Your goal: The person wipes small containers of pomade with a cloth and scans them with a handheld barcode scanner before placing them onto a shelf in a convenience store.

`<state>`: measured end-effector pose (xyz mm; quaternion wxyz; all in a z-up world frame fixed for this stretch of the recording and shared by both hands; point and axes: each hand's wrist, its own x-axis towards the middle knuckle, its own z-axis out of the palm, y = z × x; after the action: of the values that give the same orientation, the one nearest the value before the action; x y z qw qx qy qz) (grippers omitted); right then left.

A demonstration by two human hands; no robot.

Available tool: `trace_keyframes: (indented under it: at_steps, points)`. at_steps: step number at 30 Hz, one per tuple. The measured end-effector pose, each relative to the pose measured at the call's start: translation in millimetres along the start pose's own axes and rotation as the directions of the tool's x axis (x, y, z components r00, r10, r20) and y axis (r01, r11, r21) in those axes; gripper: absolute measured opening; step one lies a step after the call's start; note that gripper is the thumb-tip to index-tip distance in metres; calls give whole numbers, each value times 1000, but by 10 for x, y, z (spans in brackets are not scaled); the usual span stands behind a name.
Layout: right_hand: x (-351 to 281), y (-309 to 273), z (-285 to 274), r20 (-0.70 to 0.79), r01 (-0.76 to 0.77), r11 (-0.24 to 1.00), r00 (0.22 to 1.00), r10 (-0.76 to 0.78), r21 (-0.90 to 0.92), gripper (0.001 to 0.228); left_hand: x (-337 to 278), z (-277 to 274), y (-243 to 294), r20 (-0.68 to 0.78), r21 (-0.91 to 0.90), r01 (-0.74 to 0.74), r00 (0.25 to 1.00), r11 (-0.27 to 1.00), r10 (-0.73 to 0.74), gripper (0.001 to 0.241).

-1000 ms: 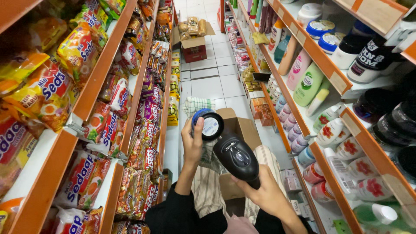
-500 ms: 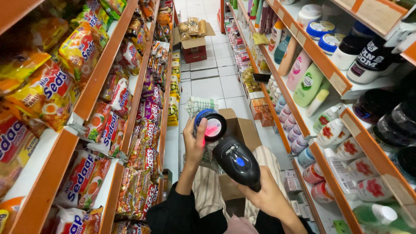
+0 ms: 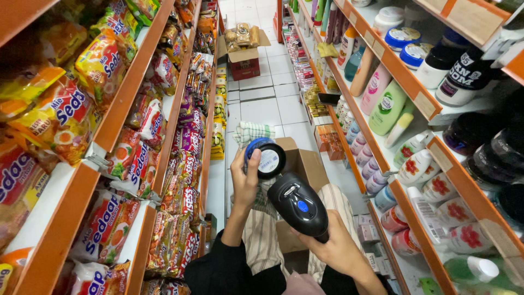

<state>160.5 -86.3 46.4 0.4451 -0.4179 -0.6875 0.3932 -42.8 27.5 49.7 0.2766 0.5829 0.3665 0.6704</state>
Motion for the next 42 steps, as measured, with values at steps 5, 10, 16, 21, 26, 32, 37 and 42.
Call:
trace_keyframes:
  at_steps: [5, 10, 16, 21, 26, 32, 37, 42]
  points:
    - [-98, 13, 32, -149, 79, 996, 985, -83, -37, 25, -31, 43, 109, 2, -19, -12, 1000, 1000, 12, 40]
    - [-224, 46, -75, -144, 167, 969, 970, -194, -182, 28, -47, 77, 303, 52, -16, -28, 998, 999, 28, 40]
    - [-390, 169, -80, -199, -13, 980, 980, -27, -198, 37, -30, 174, 354, 73, -77, -19, 997, 997, 24, 41]
    - [-498, 197, -35, -355, 16, 947, 925, -135, -320, 48, 18, 305, 294, 172, -221, 54, 985, 974, -15, 45]
    - [-564, 242, -157, -221, -216, 936, 963, 157, -277, 32, 89, 527, 92, 237, -338, 231, 959, 912, -155, 47]
    - [-1093, 436, -128, -153, 224, 842, 929, -337, -491, 62, 198, 863, -59, 350, -414, 389, 903, 823, -251, 42]
    - [-1612, 1271, 88, 119, -303, 797, 900, 420, -523, 33, 90, 1164, 1, 483, -406, 436, 849, 803, -216, 40]
    - [-1957, 1497, 291, 140, -306, 719, 861, 488, -624, 27, -96, 1445, 154, 588, -396, 425, 798, 814, -130, 39]
